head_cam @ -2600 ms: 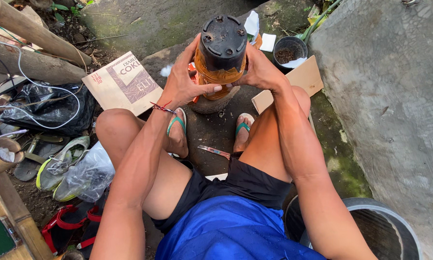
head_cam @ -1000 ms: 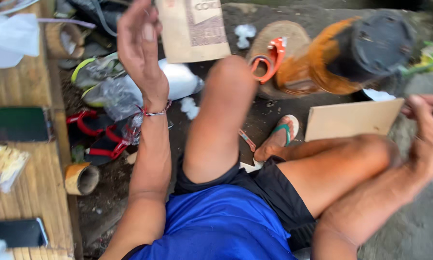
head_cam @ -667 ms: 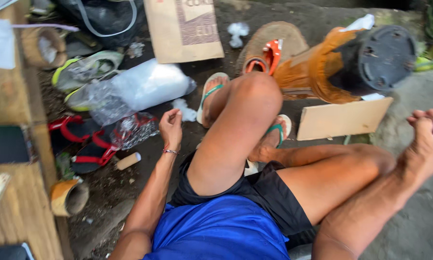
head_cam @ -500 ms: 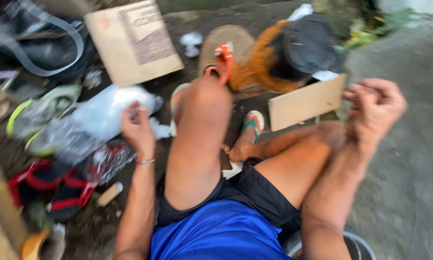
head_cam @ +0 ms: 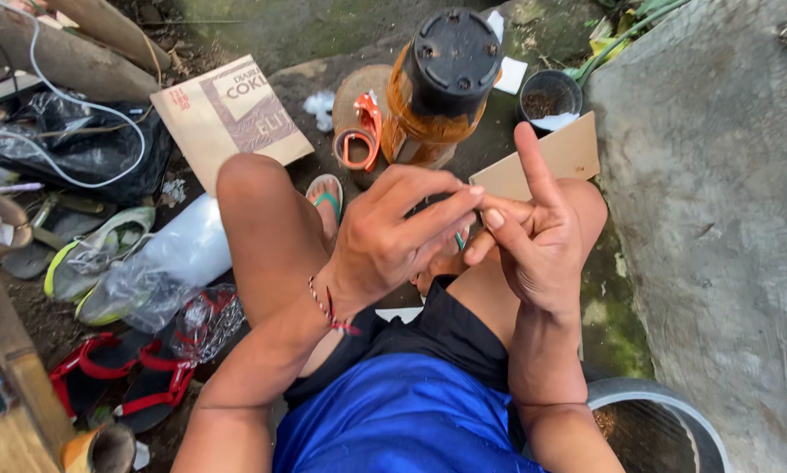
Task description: The person assembles a small device by placing a black perforated cap onto a cardboard box, then wrapping the exterior with orange tape. They insert white cotton-like material into the box and reattach the cap, continuing to wrap the exterior with tape.
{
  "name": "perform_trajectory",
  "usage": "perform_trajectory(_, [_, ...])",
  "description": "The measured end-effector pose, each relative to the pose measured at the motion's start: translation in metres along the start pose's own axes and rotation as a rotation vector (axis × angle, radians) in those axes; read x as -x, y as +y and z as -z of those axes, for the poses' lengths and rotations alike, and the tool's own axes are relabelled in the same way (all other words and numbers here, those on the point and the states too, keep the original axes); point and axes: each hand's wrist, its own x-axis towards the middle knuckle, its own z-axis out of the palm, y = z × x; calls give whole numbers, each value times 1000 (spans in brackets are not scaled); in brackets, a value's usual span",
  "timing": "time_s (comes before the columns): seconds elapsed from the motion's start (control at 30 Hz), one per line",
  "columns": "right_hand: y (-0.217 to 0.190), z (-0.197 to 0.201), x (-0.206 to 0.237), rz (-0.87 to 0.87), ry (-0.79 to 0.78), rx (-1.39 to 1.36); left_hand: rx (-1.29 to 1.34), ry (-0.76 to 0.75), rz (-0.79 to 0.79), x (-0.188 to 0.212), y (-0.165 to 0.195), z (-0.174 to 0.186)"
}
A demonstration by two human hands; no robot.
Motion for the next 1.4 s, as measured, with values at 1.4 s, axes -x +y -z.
perform_trajectory(1.4, [50,121,-42,295,562,377,-263,-138,839,97,-168,-69])
